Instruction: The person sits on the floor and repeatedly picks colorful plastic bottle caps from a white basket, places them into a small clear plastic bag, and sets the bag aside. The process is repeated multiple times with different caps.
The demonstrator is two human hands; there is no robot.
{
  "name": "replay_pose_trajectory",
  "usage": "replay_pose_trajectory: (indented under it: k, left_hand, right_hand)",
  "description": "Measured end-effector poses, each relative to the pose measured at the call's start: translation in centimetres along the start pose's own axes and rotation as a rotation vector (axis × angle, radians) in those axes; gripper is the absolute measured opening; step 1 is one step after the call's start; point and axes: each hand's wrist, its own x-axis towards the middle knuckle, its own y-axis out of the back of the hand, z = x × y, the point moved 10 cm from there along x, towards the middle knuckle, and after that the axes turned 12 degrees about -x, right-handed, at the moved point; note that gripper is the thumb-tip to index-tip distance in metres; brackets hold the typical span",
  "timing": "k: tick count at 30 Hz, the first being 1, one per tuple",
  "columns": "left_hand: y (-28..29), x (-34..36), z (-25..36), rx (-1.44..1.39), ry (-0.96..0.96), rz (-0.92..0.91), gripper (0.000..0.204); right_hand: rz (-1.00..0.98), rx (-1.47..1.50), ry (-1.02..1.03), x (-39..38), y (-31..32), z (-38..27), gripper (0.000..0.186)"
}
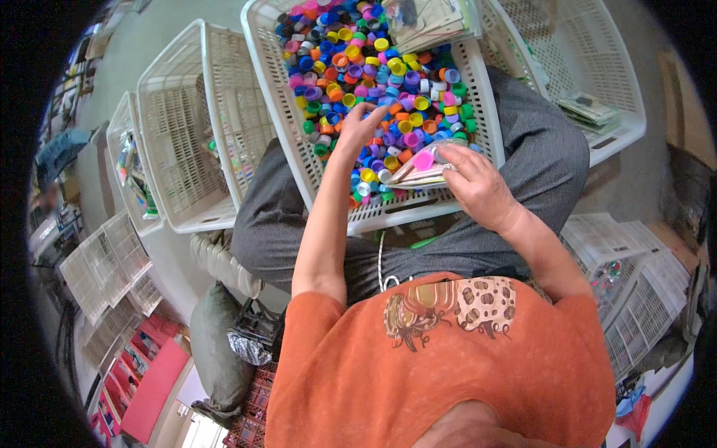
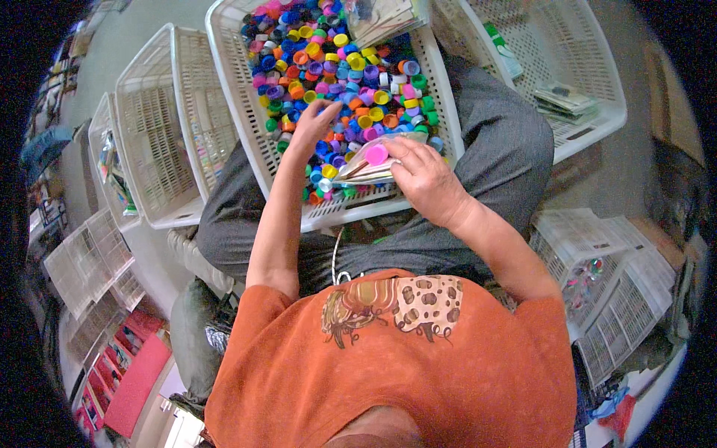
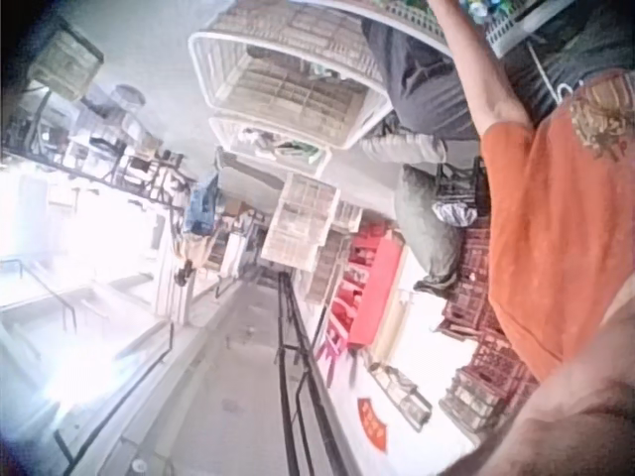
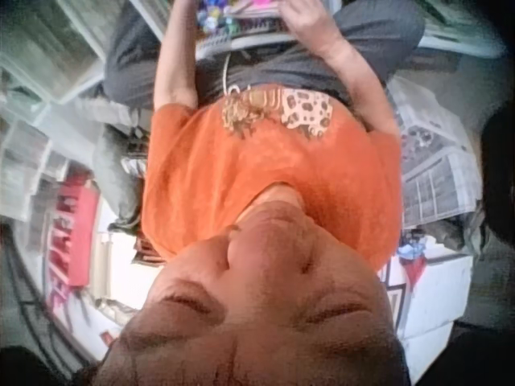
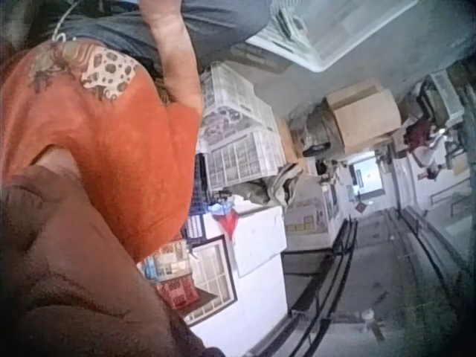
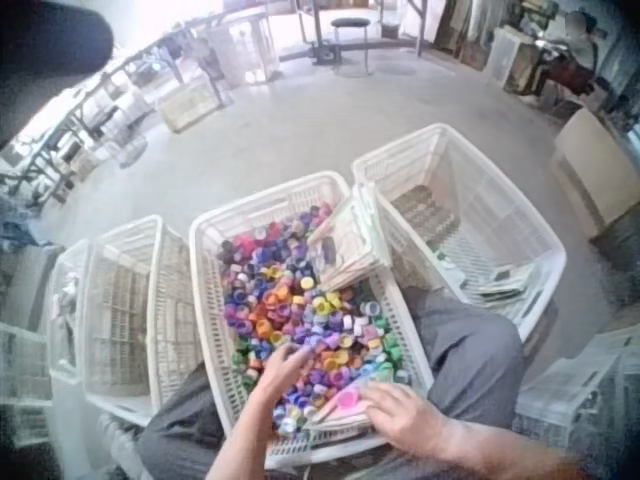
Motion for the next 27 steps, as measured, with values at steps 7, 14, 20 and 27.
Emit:
replay_pose_trajectory:
  k: [7, 14, 20, 27]
  left_hand:
    - [-3.0, -18.4, 11.1, 0.302, -0.531, -0.100, 0.040]
    - [-6.6, -22.6, 11.4, 0.688, -0.720, 0.106, 0.050]
    - [-8.8, -24.0, 12.5, 0.702, -0.876, 0.015, 0.059]
    - [-4.4, -15.5, 12.1, 0.503, -0.823, 0.125, 0.020]
  right_hand:
    - [0.015, -0.105, 0.087, -1.2, 0.1, -1.7, 0.019]
    - [0.002, -0.117, 0.081, -2.7, -1.0, -3.4, 0.020]
    - [0.048, -0.124, 0.060, -4.1, -1.3, -3.7, 0.017]
    - [0.020, -0.161, 0.014, -4.2, 0.0, -3.5, 0.020]
